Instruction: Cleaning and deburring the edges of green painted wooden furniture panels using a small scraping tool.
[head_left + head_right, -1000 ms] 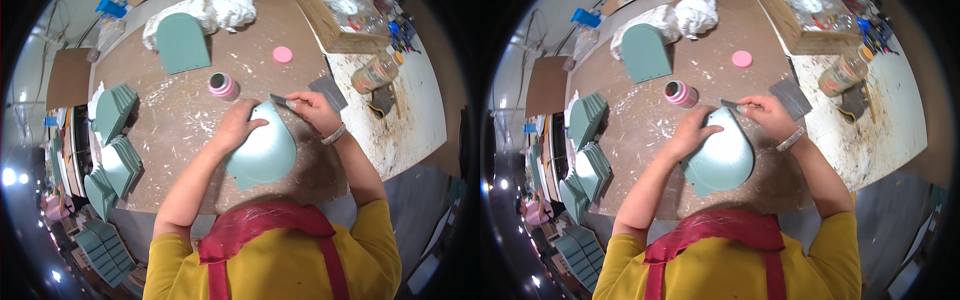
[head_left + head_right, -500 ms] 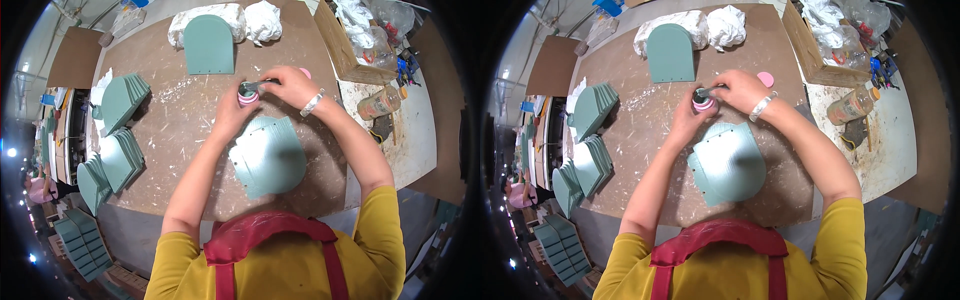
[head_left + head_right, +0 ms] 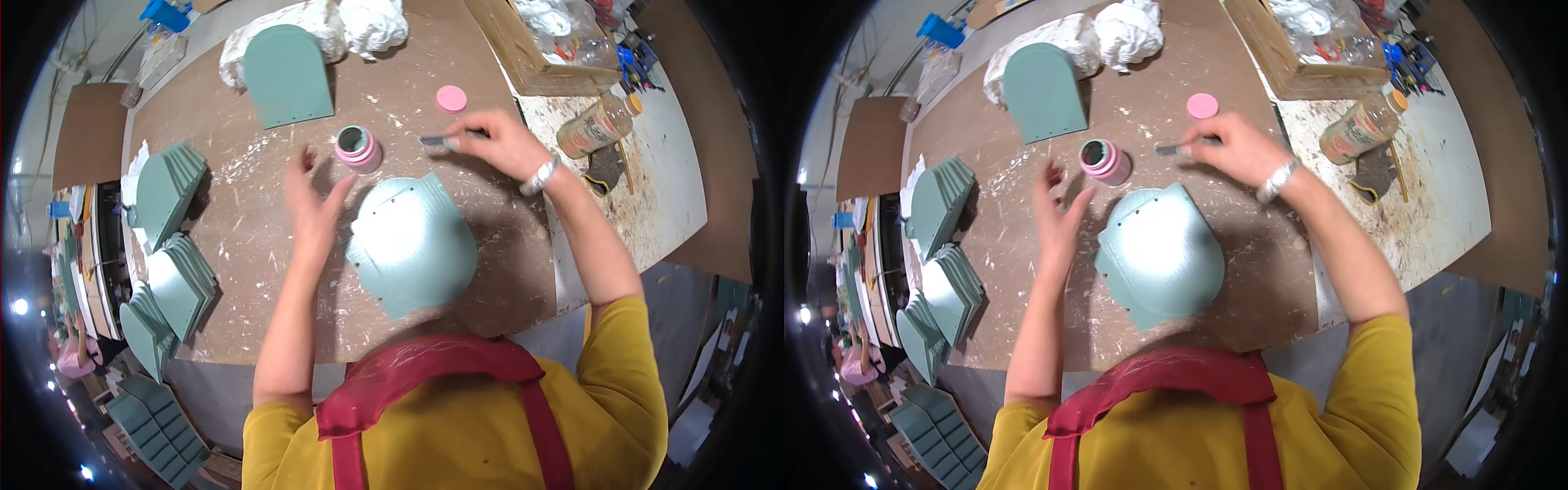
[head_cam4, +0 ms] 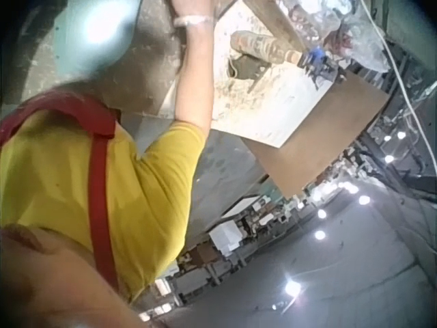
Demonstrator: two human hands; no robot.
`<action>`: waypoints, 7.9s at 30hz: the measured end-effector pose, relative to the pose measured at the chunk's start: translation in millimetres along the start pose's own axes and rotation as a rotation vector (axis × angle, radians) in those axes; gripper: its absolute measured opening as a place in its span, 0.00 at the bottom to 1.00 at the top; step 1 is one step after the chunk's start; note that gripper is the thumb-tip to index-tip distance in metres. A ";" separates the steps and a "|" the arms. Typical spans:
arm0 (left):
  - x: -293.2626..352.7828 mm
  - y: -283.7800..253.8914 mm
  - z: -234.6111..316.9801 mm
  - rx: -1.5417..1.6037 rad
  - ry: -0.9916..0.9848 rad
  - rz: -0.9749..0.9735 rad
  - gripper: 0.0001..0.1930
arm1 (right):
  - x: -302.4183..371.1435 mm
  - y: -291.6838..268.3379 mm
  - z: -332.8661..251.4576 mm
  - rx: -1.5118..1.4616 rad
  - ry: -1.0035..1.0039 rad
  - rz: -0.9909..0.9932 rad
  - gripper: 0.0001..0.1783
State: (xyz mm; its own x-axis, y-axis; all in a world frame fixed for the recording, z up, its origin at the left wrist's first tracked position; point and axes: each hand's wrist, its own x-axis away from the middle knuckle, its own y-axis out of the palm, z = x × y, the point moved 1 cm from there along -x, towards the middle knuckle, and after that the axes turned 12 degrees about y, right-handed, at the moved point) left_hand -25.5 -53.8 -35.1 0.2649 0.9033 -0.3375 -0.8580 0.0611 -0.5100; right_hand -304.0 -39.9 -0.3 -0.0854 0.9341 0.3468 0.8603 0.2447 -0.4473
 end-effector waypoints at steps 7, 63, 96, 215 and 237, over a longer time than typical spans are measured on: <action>16.9 26.7 45.1 -0.358 0.298 -0.439 0.27 | 35.3 20.1 62.4 -0.156 0.051 0.014 0.14; 11.9 44.1 24.4 -0.247 0.196 -0.630 0.27 | 44.1 25.7 98.4 -0.196 0.179 -0.266 0.14; 12.7 41.1 21.0 -0.202 0.136 -0.653 0.26 | 72.4 56.7 88.5 -0.187 0.106 0.196 0.06; 8.4 26.8 17.1 0.125 -0.154 -0.675 0.18 | 41.5 40.5 61.0 -0.015 -0.181 0.127 0.12; 3.9 4.5 16.4 0.553 -0.396 -0.601 0.15 | 63.2 47.6 4.8 0.120 -0.443 0.203 0.09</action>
State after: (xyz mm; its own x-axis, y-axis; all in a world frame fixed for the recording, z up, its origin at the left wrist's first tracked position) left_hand -35.5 -43.0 -25.7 0.6532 0.7271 0.2113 -0.7400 0.6721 -0.0249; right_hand -270.9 32.1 -3.6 -0.1495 0.9803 -0.1290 0.8200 0.0501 -0.5701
